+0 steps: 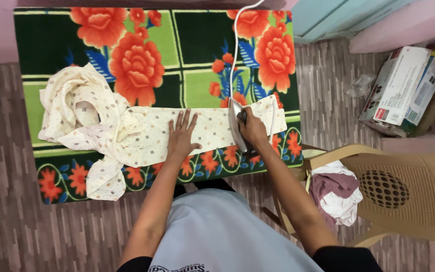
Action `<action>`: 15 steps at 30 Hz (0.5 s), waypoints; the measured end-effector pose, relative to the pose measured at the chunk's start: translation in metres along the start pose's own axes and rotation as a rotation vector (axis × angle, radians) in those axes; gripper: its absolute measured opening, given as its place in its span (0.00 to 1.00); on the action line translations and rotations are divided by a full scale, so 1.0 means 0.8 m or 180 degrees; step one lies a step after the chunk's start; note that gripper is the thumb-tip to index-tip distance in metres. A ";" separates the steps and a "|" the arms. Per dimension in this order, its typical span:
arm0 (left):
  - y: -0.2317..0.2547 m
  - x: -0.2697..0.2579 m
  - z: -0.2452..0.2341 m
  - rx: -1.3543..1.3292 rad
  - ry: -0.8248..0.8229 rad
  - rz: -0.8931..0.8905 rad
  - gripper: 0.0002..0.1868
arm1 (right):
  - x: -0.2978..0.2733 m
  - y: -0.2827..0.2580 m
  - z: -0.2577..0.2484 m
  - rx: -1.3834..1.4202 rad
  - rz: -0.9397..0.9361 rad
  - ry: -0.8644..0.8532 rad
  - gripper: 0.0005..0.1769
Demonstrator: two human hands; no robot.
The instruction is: The person irons a light-colored patterned shirt on a floral-patterned table. They repeatedly smooth the fabric, use an electric iron to press the sleeves and body, and reposition the garment to continue ironing different sections.
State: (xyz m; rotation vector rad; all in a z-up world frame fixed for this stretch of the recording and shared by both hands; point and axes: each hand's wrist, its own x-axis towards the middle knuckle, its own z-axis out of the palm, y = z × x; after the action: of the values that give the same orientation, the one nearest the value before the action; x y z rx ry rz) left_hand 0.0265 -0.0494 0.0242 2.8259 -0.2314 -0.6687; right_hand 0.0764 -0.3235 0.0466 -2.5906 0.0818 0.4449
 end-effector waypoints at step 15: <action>0.022 0.155 -0.013 -0.1754 0.1049 0.0007 0.19 | -0.057 -0.025 -0.037 -0.0012 -0.0406 -0.0550 0.22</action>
State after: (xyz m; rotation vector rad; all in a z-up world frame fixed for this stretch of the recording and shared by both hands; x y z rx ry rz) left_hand 0.1386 -0.0901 -0.0147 2.3483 0.0111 -0.2082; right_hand 0.0446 -0.3222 0.0953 -2.5311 -0.1431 0.6190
